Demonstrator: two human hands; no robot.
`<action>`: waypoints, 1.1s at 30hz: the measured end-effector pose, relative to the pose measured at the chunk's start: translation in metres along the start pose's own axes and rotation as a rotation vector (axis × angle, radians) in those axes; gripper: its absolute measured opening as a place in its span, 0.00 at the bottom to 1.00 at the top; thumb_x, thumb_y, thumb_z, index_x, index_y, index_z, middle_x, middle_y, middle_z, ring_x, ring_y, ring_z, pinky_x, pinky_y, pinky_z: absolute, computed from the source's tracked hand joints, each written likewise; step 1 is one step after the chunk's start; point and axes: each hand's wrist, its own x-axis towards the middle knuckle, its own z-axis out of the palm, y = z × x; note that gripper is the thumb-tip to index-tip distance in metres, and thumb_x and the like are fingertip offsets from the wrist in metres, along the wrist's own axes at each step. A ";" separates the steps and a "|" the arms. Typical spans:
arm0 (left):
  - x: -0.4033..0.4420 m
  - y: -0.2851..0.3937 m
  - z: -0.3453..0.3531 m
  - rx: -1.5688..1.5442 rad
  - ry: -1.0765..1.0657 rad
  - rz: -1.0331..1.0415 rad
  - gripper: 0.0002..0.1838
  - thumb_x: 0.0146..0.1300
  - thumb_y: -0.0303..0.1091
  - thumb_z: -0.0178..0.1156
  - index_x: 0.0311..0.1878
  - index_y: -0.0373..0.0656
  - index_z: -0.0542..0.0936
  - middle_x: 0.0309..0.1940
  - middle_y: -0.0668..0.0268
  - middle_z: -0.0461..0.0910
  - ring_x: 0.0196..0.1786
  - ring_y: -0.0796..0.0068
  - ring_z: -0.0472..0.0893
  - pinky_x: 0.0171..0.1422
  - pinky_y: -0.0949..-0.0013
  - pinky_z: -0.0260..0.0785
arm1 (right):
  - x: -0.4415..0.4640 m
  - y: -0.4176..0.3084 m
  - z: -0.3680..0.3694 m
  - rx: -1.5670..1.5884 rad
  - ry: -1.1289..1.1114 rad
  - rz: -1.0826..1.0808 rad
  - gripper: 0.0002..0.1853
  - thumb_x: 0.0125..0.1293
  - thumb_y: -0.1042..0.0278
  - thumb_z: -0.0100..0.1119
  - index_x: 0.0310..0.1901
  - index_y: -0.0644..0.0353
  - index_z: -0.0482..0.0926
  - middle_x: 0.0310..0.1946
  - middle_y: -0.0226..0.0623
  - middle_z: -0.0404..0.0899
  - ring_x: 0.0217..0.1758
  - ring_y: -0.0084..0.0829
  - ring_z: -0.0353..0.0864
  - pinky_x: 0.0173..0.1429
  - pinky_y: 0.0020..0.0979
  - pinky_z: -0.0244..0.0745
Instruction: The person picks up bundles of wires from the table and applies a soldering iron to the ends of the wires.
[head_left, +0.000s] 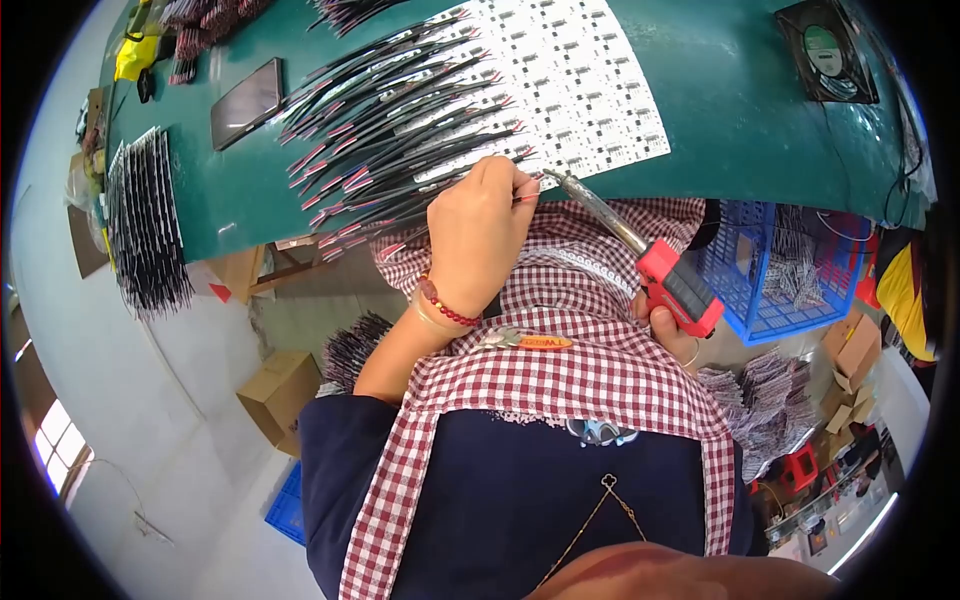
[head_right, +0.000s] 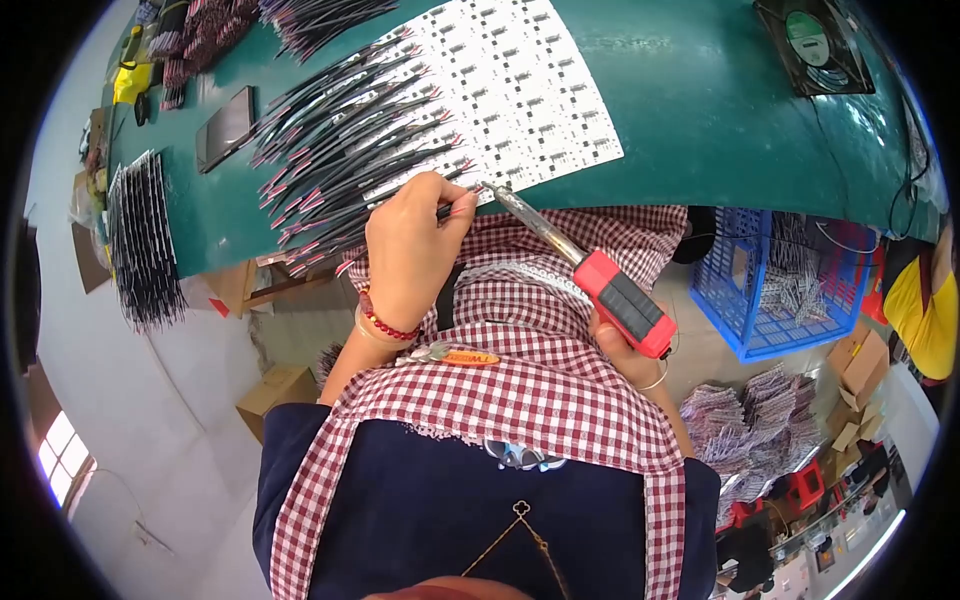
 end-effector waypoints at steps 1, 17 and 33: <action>0.001 0.002 0.000 0.000 0.000 -0.011 0.09 0.52 0.28 0.66 0.27 0.41 0.73 0.24 0.63 0.78 0.23 0.62 0.78 0.26 0.65 0.68 | 0.001 -0.003 0.001 -0.043 0.015 -0.035 0.17 0.60 0.54 0.62 0.29 0.63 0.76 0.24 0.31 0.75 0.25 0.24 0.73 0.29 0.27 0.67; 0.003 0.006 -0.002 -0.007 -0.028 -0.039 0.10 0.51 0.28 0.67 0.25 0.40 0.73 0.24 0.63 0.79 0.21 0.62 0.77 0.25 0.65 0.67 | -0.014 -0.004 -0.018 -0.130 -0.005 -0.090 0.18 0.57 0.54 0.65 0.31 0.65 0.78 0.24 0.32 0.75 0.26 0.24 0.74 0.29 0.26 0.67; 0.008 0.006 -0.007 0.030 -0.117 0.021 0.08 0.53 0.30 0.65 0.27 0.43 0.75 0.24 0.64 0.78 0.23 0.62 0.77 0.26 0.64 0.66 | -0.020 0.007 -0.008 -0.187 0.051 -0.045 0.21 0.54 0.52 0.68 0.34 0.66 0.78 0.24 0.32 0.75 0.26 0.22 0.74 0.30 0.23 0.68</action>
